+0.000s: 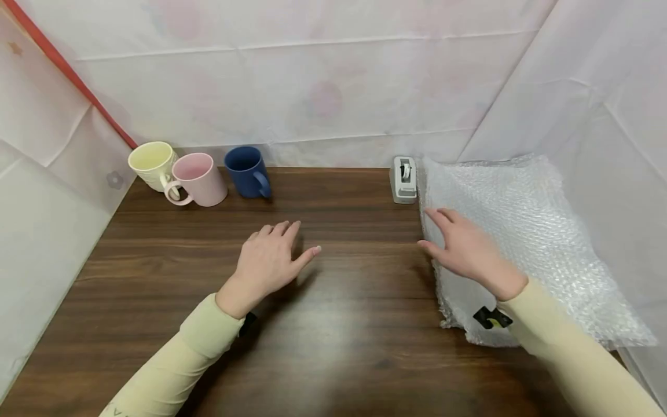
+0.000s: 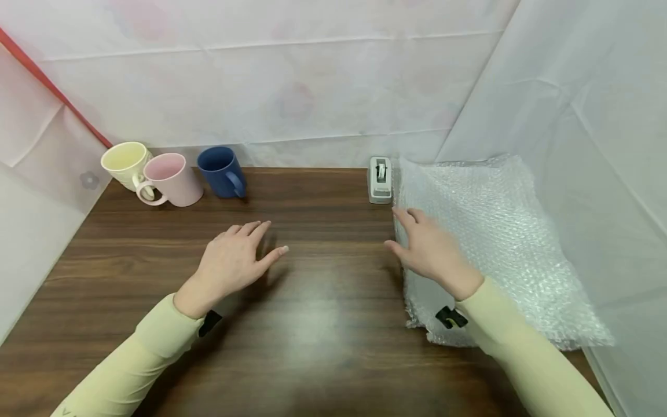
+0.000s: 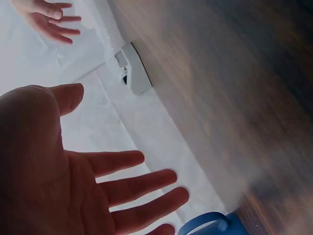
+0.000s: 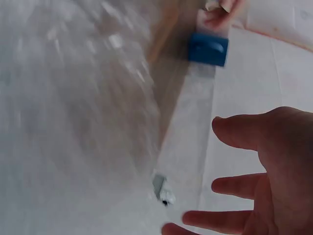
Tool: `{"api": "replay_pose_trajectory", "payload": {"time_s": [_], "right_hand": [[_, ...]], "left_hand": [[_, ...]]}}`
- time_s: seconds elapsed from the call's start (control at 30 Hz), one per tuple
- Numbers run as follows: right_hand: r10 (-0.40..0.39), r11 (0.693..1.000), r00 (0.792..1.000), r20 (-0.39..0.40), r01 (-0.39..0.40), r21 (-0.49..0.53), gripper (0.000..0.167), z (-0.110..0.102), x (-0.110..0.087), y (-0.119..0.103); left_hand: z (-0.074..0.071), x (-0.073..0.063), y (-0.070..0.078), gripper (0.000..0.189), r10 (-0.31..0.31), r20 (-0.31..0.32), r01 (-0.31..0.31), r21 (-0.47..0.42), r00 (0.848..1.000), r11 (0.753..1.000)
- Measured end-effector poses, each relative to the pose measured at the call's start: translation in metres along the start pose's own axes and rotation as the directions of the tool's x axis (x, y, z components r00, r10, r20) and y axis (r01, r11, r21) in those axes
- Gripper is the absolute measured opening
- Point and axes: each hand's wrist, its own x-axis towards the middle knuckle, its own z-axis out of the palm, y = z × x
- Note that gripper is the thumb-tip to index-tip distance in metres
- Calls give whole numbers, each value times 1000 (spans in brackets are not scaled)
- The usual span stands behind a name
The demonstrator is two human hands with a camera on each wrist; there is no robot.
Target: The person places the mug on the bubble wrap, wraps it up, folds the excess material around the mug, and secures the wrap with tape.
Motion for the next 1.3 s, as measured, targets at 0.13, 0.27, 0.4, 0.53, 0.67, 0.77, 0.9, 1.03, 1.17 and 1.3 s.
{"api": "replay_pose_trajectory", "payload": {"time_s": [0.13, 0.27, 0.4, 0.53, 0.67, 0.77, 0.9, 1.03, 1.17, 1.3], "right_hand": [[49, 999, 999, 23, -49, -7, 72, -17, -10, 11], [35, 999, 999, 23, -35, -22, 70, -19, -18, 17], [30, 999, 999, 42, -28, -37, 76, -7, -25, 17], [52, 998, 997, 64, -51, -25, 86, 6, -29, 13], [51, 998, 997, 66, -54, 39, 77, 11, -30, 11], [50, 992, 998, 33, -54, 115, 65, 10, -31, 14], [48, 983, 998, -37, -40, 178, 51, 6, -32, 21], [34, 986, 995, -95, -18, 164, 45, 3, -35, 29], [25, 989, 990, -139, -4, 146, 41, 0, -42, 35], [46, 988, 979, -200, -15, 153, 28, -6, -48, 42]], "left_hand": [[1, 0, -1, 76, -8, 43, 9, -27, 999, 1000], [0, 0, -4, 65, -33, 137, 43, -69, 990, 997], [-1, 0, -8, 63, -45, 195, 67, -105, 980, 992], [0, 1, -13, 64, -45, 197, 72, -133, 979, 989], [0, 1, -17, 59, -42, 199, 74, -155, 979, 985], [0, 1, -18, 56, -39, 203, 73, -163, 978, 984], [0, 1, -19, 55, -35, 207, 70, -165, 978, 984], [0, 1, -19, 55, -33, 208, 69, -167, 978, 984], [1, 1, -19, 57, -33, 206, 68, -167, 978, 984], [0, 1, -19, 59, -26, 208, 63, -172, 978, 983]]}}
